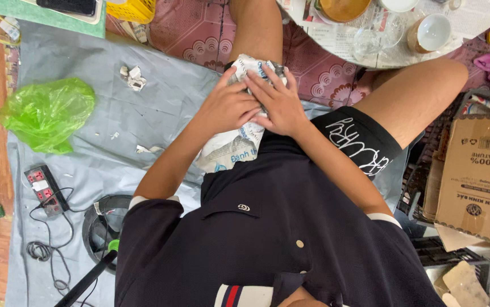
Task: The person sits on the floor and wraps various ceramic dishes, including bowls and cups, with newspaper. They fold the newspaper around each item and place the wrapped pieces on a nearby table.
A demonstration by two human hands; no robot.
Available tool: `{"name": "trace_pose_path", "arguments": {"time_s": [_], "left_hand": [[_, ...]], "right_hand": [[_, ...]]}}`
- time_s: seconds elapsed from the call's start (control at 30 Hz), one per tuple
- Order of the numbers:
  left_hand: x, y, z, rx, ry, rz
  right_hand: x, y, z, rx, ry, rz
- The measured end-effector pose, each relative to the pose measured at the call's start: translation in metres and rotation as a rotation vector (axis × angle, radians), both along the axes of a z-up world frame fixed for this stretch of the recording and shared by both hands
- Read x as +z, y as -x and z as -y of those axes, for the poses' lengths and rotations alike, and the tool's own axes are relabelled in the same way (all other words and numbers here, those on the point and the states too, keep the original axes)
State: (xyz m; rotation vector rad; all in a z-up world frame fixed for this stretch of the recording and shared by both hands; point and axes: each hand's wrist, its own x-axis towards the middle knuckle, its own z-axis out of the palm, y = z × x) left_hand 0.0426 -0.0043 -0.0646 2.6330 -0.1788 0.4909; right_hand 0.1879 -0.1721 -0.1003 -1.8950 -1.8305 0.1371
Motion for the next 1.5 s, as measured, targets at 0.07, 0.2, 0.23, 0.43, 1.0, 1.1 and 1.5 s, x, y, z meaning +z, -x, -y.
{"name": "trace_pose_path", "arguments": {"time_s": [0.07, 0.2, 0.23, 0.43, 1.0, 1.1, 1.5], "left_hand": [[0.010, 0.013, -0.016, 0.021, 0.097, 0.085], [0.024, 0.057, -0.039, 0.214, 0.136, 0.080], [0.026, 0.066, -0.041, 0.260, 0.078, 0.048], [0.023, 0.111, -0.028, 0.315, 0.185, -0.137], [0.028, 0.015, 0.012, -0.111, -0.281, 0.267], [0.022, 0.013, 0.010, -0.120, -0.216, 0.282], [-0.009, 0.022, 0.026, 0.285, 0.354, 0.118]], "right_hand": [[0.003, 0.001, -0.004, 0.006, 0.021, 0.009], [0.002, 0.007, 0.000, -0.010, 0.078, 0.017], [0.002, 0.006, -0.001, -0.012, 0.088, 0.023], [0.003, 0.003, -0.002, -0.009, 0.078, -0.031], [-0.019, 0.012, -0.006, -0.125, 0.058, 0.108], [-0.019, 0.013, -0.006, -0.132, 0.030, 0.102], [-0.001, 0.011, -0.001, -0.046, 0.041, -0.134]]}}
